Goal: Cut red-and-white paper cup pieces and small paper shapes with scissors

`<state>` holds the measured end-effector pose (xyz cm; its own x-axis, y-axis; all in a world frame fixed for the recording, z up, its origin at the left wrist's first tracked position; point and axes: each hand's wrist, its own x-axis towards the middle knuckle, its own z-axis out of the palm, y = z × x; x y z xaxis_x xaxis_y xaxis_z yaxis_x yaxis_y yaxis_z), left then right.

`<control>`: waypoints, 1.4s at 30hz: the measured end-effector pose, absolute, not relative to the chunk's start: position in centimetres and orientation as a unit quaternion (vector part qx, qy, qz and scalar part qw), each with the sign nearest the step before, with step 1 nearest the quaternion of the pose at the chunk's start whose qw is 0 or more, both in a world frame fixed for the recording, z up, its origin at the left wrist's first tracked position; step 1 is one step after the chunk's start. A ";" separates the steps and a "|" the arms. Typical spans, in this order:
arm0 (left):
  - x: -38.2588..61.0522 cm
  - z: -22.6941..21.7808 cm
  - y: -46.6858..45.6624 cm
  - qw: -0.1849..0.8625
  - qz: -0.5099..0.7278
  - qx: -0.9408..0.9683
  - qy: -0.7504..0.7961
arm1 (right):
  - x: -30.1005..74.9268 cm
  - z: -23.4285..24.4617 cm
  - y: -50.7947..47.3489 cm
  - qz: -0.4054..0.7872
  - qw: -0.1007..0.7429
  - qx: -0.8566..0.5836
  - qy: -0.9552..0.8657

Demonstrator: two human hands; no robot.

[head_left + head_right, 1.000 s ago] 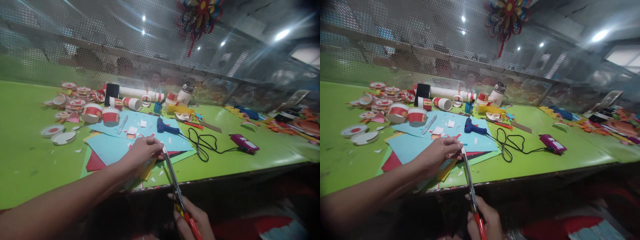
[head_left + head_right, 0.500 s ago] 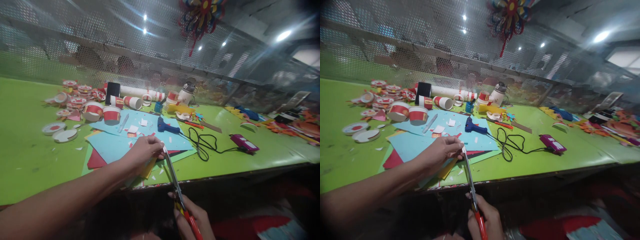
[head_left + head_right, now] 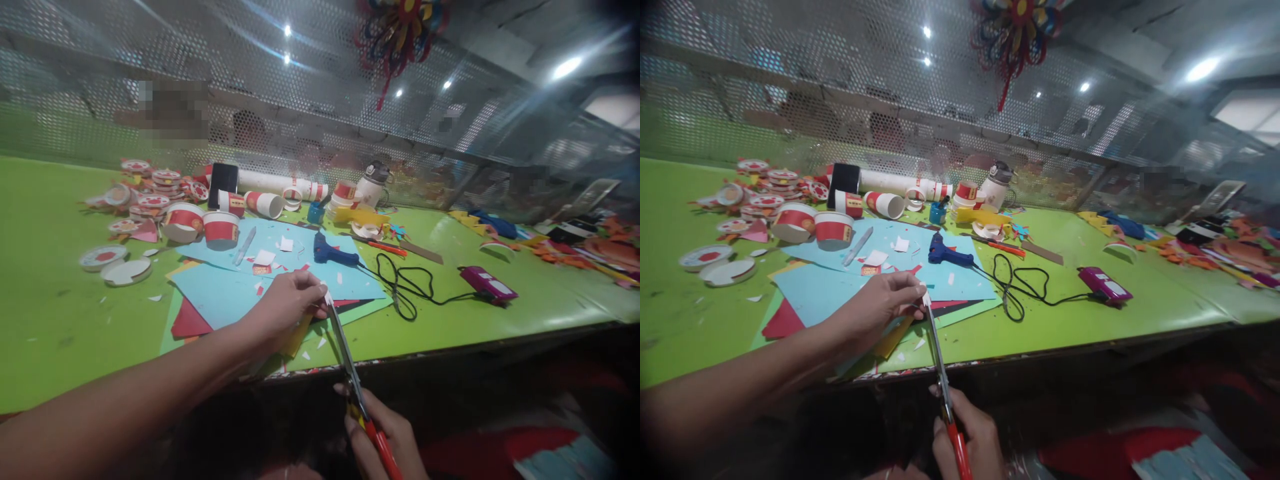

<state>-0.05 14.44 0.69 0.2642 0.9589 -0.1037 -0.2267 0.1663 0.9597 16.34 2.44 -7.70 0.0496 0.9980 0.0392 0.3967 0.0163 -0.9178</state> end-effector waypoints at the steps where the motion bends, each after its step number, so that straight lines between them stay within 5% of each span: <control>1: 0.0 0.7 14.4 0.650 0.456 0.458 0.400 | 16.3 -7.6 2.4 0.367 0.408 -0.598 -0.584; 42: 0.1 0.5 14.5 0.635 0.461 0.457 0.418 | 16.1 -8.3 2.5 0.409 0.390 -0.614 -0.551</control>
<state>0.10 14.52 0.53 0.2248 0.9683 -0.1092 -0.2044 0.1564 0.9663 16.11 2.53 -8.26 0.0589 0.9956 -0.0730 0.3581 -0.0893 -0.9294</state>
